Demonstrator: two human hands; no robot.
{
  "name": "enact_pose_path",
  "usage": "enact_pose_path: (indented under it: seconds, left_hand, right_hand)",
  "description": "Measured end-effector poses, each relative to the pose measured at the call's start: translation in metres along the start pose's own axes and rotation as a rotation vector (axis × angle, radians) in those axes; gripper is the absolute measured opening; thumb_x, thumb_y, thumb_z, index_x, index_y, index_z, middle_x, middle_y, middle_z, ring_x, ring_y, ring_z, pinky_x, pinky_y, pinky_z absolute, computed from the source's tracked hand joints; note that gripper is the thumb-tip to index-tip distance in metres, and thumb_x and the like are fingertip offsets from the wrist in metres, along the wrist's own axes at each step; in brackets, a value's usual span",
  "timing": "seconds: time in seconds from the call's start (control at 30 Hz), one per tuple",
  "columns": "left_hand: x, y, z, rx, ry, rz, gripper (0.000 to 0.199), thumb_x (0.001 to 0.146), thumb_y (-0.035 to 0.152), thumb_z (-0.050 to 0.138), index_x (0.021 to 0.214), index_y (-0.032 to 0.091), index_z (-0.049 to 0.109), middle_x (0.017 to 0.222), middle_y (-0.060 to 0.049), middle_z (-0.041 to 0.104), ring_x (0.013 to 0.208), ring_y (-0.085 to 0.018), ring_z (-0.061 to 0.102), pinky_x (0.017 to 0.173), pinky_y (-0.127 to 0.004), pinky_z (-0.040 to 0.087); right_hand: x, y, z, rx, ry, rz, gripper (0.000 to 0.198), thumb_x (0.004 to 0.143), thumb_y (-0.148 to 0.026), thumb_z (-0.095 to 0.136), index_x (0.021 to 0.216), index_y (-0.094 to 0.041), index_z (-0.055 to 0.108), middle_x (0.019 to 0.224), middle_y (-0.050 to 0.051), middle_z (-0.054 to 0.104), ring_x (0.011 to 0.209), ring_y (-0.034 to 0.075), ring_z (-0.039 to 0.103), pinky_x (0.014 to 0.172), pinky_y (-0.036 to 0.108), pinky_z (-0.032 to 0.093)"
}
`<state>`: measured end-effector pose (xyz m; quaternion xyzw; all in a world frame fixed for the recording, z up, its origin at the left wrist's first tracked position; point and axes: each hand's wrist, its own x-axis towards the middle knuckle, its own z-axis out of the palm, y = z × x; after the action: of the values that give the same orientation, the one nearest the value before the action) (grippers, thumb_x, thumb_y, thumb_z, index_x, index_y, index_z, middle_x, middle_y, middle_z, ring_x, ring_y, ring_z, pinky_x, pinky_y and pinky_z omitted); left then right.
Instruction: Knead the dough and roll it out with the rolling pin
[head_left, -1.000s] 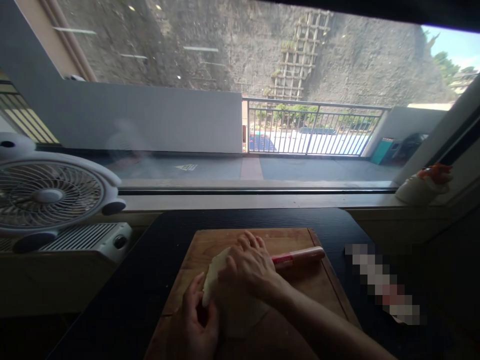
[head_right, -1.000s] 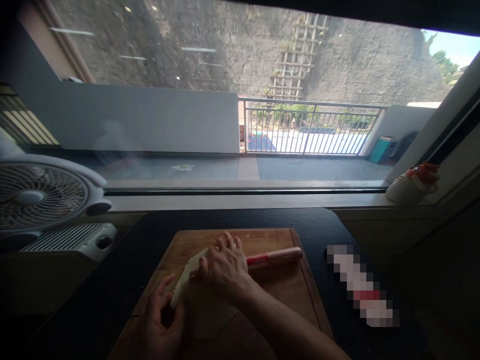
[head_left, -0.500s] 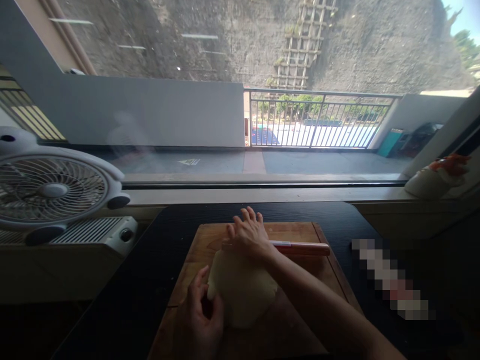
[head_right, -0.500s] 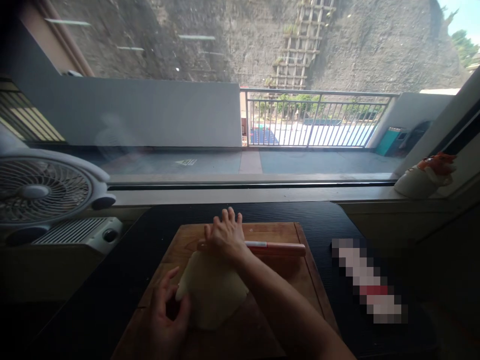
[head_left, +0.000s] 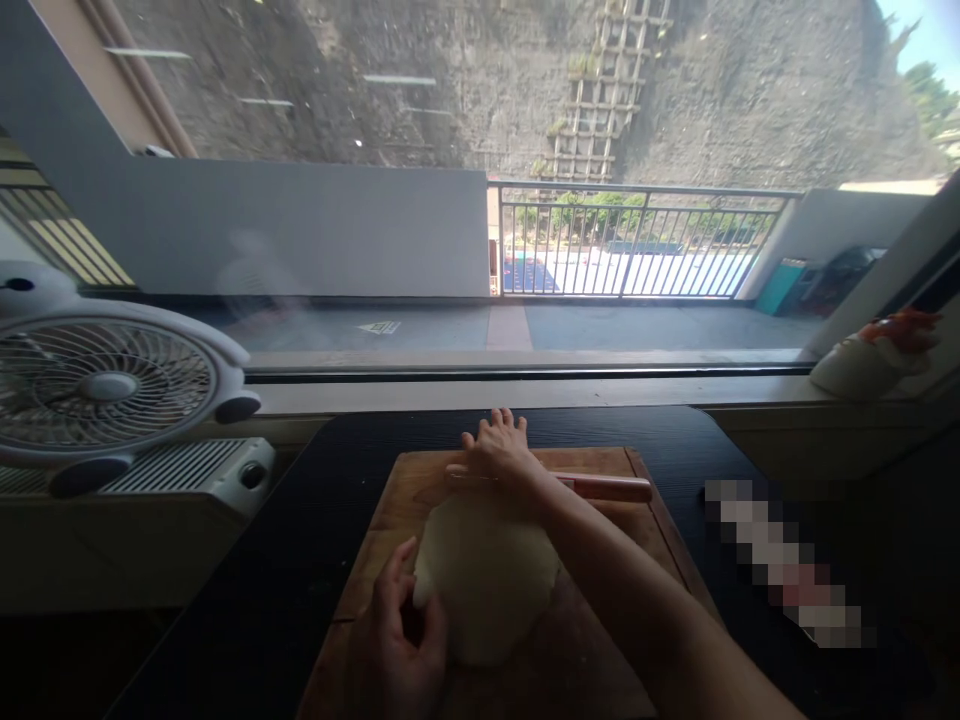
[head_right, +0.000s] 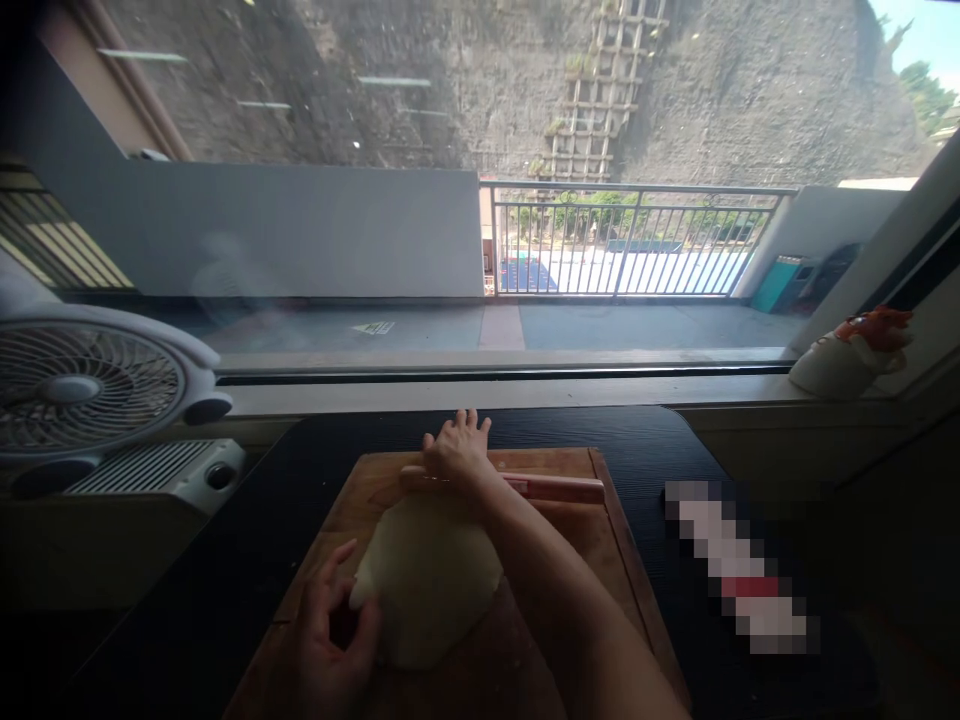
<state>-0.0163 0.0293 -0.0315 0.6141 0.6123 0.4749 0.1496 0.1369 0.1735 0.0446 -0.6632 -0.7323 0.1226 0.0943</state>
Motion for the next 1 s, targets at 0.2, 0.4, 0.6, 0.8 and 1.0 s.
enact_pose_path:
  seconds: [0.2,0.4,0.6,0.8,1.0]
  left_hand:
    - [0.002,0.005,-0.005,-0.004,-0.062,-0.002,0.052,0.078,0.034,0.056,0.128,0.020,0.045,0.083,-0.003,0.067,0.069,-0.019,0.065,0.059,-0.029,0.054]
    - [0.000,0.006,-0.003,-0.035,-0.019,-0.010,0.051,0.080,0.034,0.054,0.128,0.019,0.045,0.074,-0.002,0.066,0.063,-0.018,0.064,0.057,-0.028,0.053]
    - [0.000,0.000,-0.004,0.047,-0.067,-0.004,0.054,0.079,0.036,0.054,0.130,0.020,0.043,0.084,-0.004,0.068,0.069,-0.020,0.065,0.059,-0.029,0.053]
    - [0.004,-0.004,-0.004,0.171,-0.054,0.053,0.054,0.076,0.033,0.053,0.128,0.020,0.043,0.084,-0.005,0.066,0.069,-0.021,0.063,0.063,-0.032,0.051]
    - [0.060,0.023,-0.004,0.028,-0.215,-0.248,0.055,0.073,0.032,0.058,0.124,0.020,0.045,0.074,-0.001,0.064,0.065,-0.019,0.062,0.062,-0.030,0.048]
  right_hand:
    - [-0.019,-0.012,0.021,0.013,0.093,-0.262,0.053,0.093,-0.048,0.027,0.126,-0.013,0.049,0.145,0.016,0.032,0.138,0.029,0.011,0.108,0.053,0.011]
    - [0.009,-0.007,0.009,0.005,0.071,-0.030,0.049,0.093,-0.046,0.032,0.117,-0.011,0.055,0.142,0.020,0.033,0.137,0.032,0.015,0.105,0.055,0.014]
    - [-0.043,-0.022,0.031,0.067,0.191,-0.255,0.047,0.096,-0.044,0.025,0.123,-0.016,0.050,0.143,0.013,0.035,0.138,0.028,0.013,0.108,0.049,0.014]
    - [-0.021,-0.010,0.010,0.059,0.299,-0.078,0.036,0.096,-0.038,0.029,0.104,-0.018,0.059,0.122,0.013,0.052,0.116,0.025,0.042,0.095,0.040,0.032]
    - [-0.072,0.050,-0.005,0.036,0.256,-0.346,0.023,0.094,-0.036,0.041,0.095,-0.020,0.059,0.098,0.006,0.057,0.093,0.018,0.049,0.082,0.031,0.037]
